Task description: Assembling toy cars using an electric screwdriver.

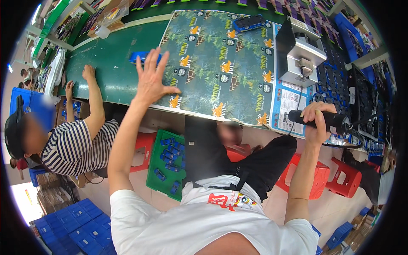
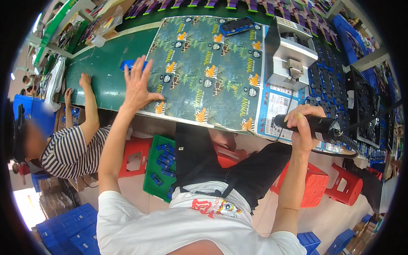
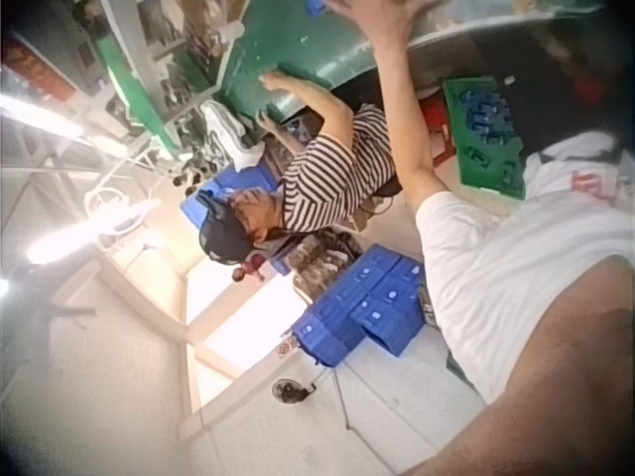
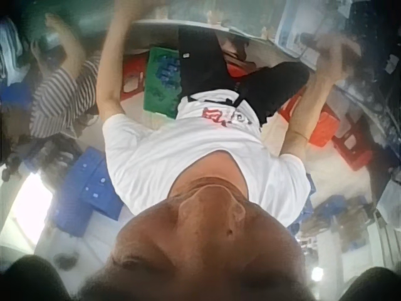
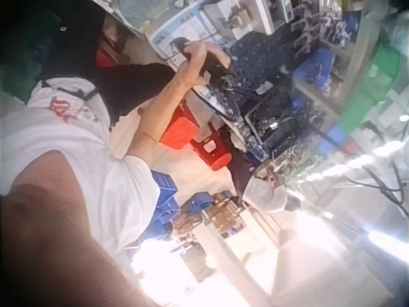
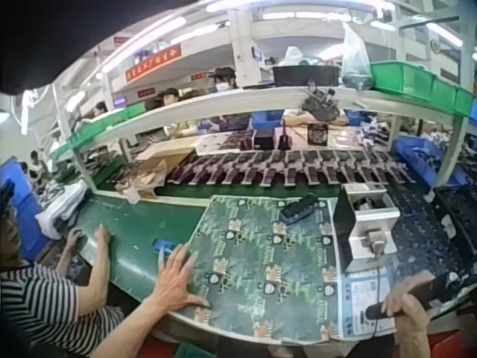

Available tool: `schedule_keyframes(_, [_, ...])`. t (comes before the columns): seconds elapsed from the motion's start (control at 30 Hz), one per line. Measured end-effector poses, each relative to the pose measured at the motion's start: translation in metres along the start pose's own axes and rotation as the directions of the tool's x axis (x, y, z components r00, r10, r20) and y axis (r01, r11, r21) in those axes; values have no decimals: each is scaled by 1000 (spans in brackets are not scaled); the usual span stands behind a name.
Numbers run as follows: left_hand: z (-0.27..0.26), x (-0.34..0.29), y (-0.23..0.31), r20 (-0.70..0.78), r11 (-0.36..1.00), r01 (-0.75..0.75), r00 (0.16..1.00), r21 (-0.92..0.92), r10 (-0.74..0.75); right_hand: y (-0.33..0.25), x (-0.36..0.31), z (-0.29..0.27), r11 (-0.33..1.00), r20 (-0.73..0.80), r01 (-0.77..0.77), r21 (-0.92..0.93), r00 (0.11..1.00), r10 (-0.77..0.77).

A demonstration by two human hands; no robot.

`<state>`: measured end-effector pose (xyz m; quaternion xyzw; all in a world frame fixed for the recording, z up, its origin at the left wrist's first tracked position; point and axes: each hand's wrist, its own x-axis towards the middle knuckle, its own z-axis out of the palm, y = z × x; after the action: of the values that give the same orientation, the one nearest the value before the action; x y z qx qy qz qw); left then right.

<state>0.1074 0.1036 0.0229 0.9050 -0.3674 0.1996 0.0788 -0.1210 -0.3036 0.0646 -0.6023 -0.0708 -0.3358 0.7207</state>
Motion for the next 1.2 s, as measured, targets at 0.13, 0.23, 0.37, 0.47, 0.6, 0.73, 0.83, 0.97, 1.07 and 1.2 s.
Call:
schedule_keyframes(0.13, [13, -13, 48, -13, 985, 65, 998, -162, -68, 0, 2, 2, 1000, 14, -2, 1, 1000, 2])
schedule_keyframes(0.23, [26, 4, 91, -128, 936, 14, 990, -351, -63, -11, -6, 1, 1000, 6, 11, 28, 1000, -11])
schedule_keyframes(0.37, [34, 18, 137, -202, 889, -83, 979, -451, -11, -24, -18, -8, 998, 10, 21, 53, 1000, -21])
schedule_keyframes(0.47, [37, 30, 179, -239, 799, -109, 970, -592, -45, -41, -28, -27, 997, 22, 50, 67, 998, -51])
schedule_keyframes(0.6, [46, 59, 276, -151, 482, -119, 988, -868, -29, -75, -48, -61, 996, -43, 76, 40, 996, -74])
schedule_keyframes(0.73, [65, 109, 373, 59, 422, 66, 998, -904, -30, -97, -58, -87, 993, -118, 119, 3, 986, -118])
schedule_keyframes(0.83, [72, 140, 408, 234, 576, 202, 972, -792, -19, -106, -66, -106, 989, -147, 146, -4, 978, -145])
schedule_keyframes(0.97, [87, 156, 412, 365, 544, 309, 931, -780, -5, -112, -64, -116, 986, -108, 165, 27, 981, -161])
schedule_keyframes(1.07, [95, 151, 411, 430, 185, 409, 897, -894, 96, -109, -61, -119, 985, -109, 168, 47, 981, -162])
schedule_keyframes(1.2, [57, 138, 417, 422, -24, 424, 905, -906, 41, -101, -58, -119, 987, -92, 158, 10, 983, -157])
